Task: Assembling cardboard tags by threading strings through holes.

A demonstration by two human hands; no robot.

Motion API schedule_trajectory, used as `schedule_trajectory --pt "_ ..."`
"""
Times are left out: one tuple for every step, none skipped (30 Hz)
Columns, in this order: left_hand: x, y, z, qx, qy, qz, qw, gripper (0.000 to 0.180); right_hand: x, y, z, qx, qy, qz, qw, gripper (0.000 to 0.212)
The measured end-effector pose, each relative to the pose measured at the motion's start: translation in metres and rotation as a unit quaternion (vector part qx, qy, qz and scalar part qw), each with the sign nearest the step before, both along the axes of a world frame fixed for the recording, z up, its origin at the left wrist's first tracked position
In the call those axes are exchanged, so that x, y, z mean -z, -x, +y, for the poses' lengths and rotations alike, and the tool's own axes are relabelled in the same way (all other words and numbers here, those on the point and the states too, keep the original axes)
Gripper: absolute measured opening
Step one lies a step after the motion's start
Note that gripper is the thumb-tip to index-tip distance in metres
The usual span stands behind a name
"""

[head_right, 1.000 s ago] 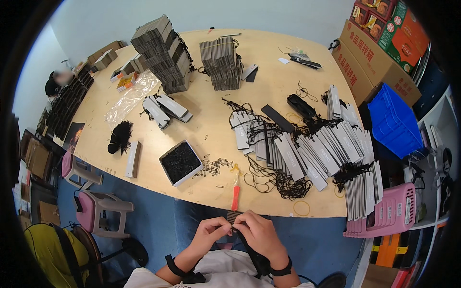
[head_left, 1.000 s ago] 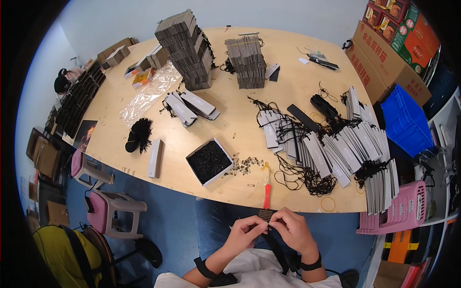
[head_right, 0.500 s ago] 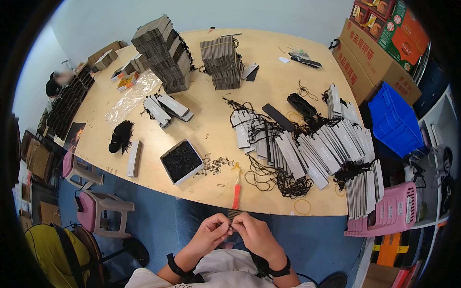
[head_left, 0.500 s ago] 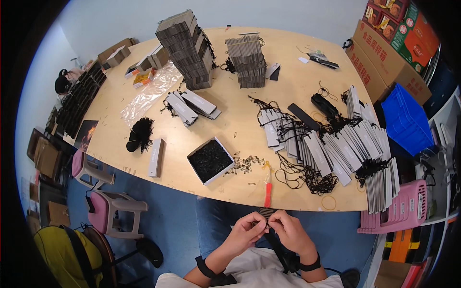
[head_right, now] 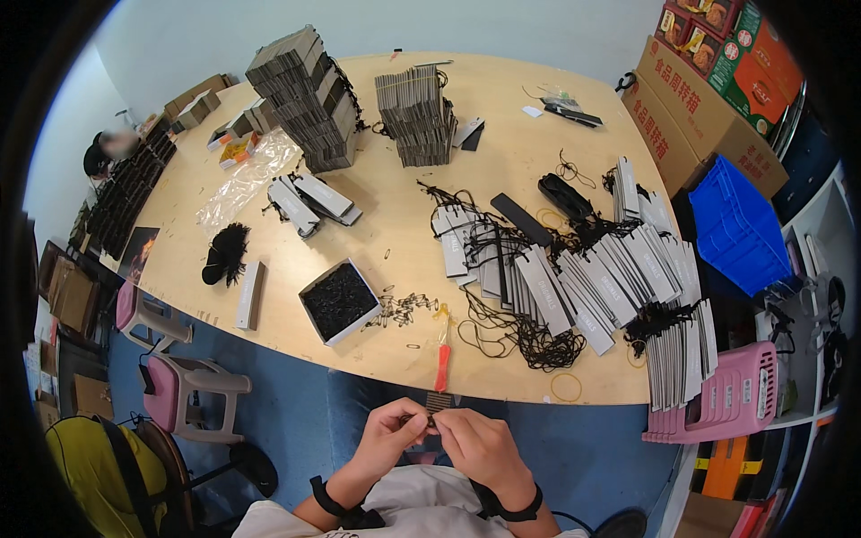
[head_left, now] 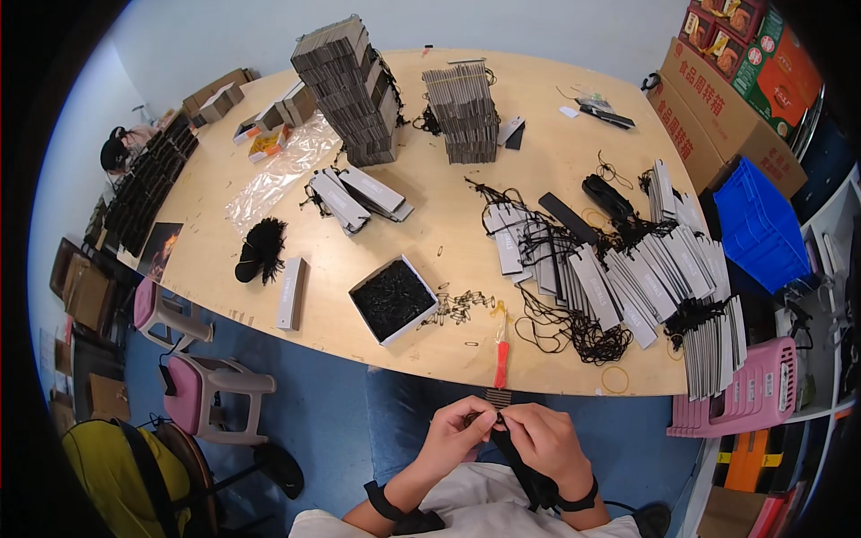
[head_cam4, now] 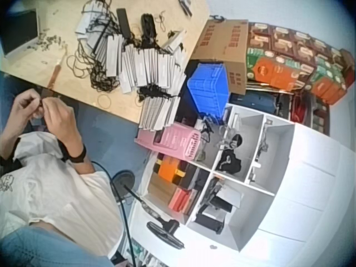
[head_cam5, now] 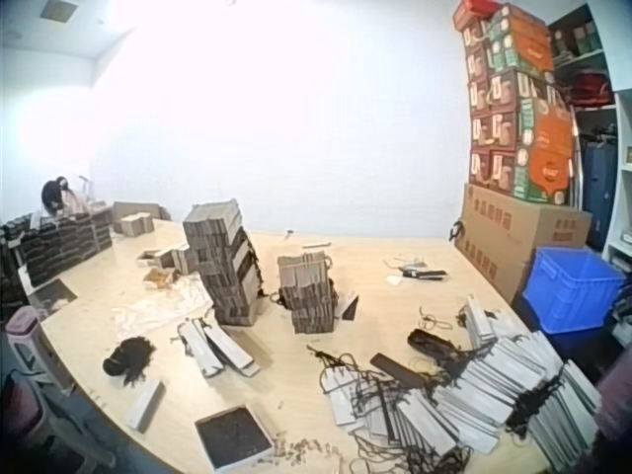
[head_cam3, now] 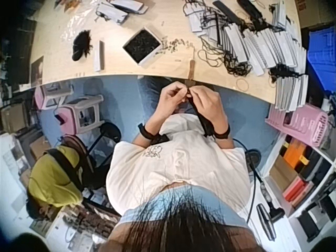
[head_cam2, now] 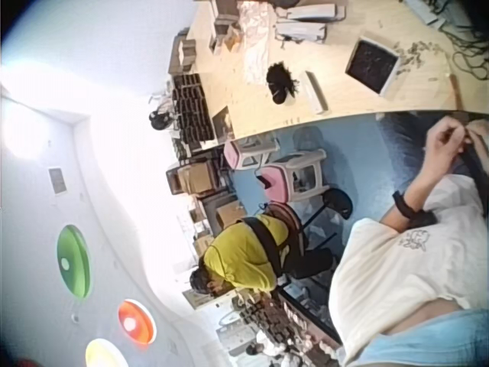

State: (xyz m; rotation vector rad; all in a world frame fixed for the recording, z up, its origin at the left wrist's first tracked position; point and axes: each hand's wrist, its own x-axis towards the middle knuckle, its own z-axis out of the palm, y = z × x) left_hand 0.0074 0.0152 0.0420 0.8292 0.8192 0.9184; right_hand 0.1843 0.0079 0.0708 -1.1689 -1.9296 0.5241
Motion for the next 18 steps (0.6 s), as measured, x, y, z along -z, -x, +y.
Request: schedule_trajectory --pt "-0.0008 0.0000 -0.0002 -0.006 -0.005 0.023 1.000 0.013 0.0001 -0.0001 0.0001 0.000 0.000 0.000 1.000 0.013" --pt "0.0000 0.0001 -0.0002 -0.006 -0.005 0.023 1.000 0.013 0.0001 -0.0001 0.0004 -0.004 0.005 0.011 1.000 0.013" --pt "0.0012 0.0003 -0.0001 -0.010 -0.022 0.031 0.999 0.013 0.0001 0.0000 0.0006 -0.008 0.010 0.023 1.000 0.013" --pt "0.0021 0.0005 0.0001 -0.013 -0.040 0.040 0.998 0.013 -0.0005 0.0007 0.0009 -0.008 0.010 0.023 1.000 0.013" --pt "0.0027 0.0006 -0.0001 -0.013 -0.040 0.040 0.998 0.013 -0.0015 0.0016 0.0010 -0.006 0.024 0.037 0.999 0.014" --pt "0.0033 0.0006 -0.0004 -0.018 -0.040 0.046 0.998 0.012 -0.0020 0.0020 0.0011 -0.005 0.038 0.050 0.998 0.015" --pt "0.0037 0.0004 -0.0008 -0.021 -0.041 0.052 0.998 0.011 -0.0016 0.0020 0.0009 -0.005 0.037 0.050 0.998 0.015" --pt "0.0043 0.0000 -0.0016 -0.021 -0.041 0.052 0.998 0.011 -0.0005 0.0021 0.0006 -0.003 0.039 0.048 0.998 0.014" --pt "0.0050 -0.0007 -0.0025 -0.027 -0.056 0.058 0.996 0.013 0.0000 0.0021 0.0004 -0.001 0.041 0.045 0.998 0.014" --pt "0.0055 -0.0012 -0.0031 -0.034 -0.072 0.064 0.995 0.014 -0.0004 0.0024 0.0003 -0.001 0.041 0.045 0.998 0.014" --pt "0.0056 -0.0016 -0.0033 -0.034 -0.072 0.064 0.995 0.014 -0.0013 0.0030 0.0002 0.002 0.042 0.045 0.998 0.013" --pt "0.0057 -0.0019 -0.0034 -0.038 -0.074 0.062 0.995 0.014 -0.0022 0.0036 0.0000 0.006 0.044 0.046 0.998 0.013" --pt "0.0058 -0.0025 -0.0037 -0.042 -0.076 0.059 0.994 0.014 -0.0030 0.0037 -0.0002 0.006 0.044 0.045 0.998 0.013" --pt "0.0060 -0.0030 -0.0042 -0.042 -0.076 0.059 0.994 0.014 -0.0038 0.0037 -0.0003 0.010 0.048 0.040 0.998 0.012" --pt "0.0063 -0.0035 -0.0048 -0.047 -0.067 0.057 0.995 0.014 -0.0048 0.0039 -0.0006 0.015 0.052 0.035 0.998 0.011" --pt "0.0064 -0.0039 -0.0053 -0.053 -0.057 0.056 0.995 0.013 -0.0065 0.0048 -0.0009 0.014 0.052 0.035 0.998 0.011" --pt "0.0059 -0.0060 -0.0062 -0.054 -0.058 0.056 0.995 0.013 -0.0086 0.0063 -0.0014 0.025 0.054 0.021 0.998 0.011" --pt "0.0047 -0.0094 -0.0077 -0.080 -0.087 0.083 0.989 0.012 -0.0098 0.0077 -0.0015 0.035 0.055 0.007 0.998 0.011"
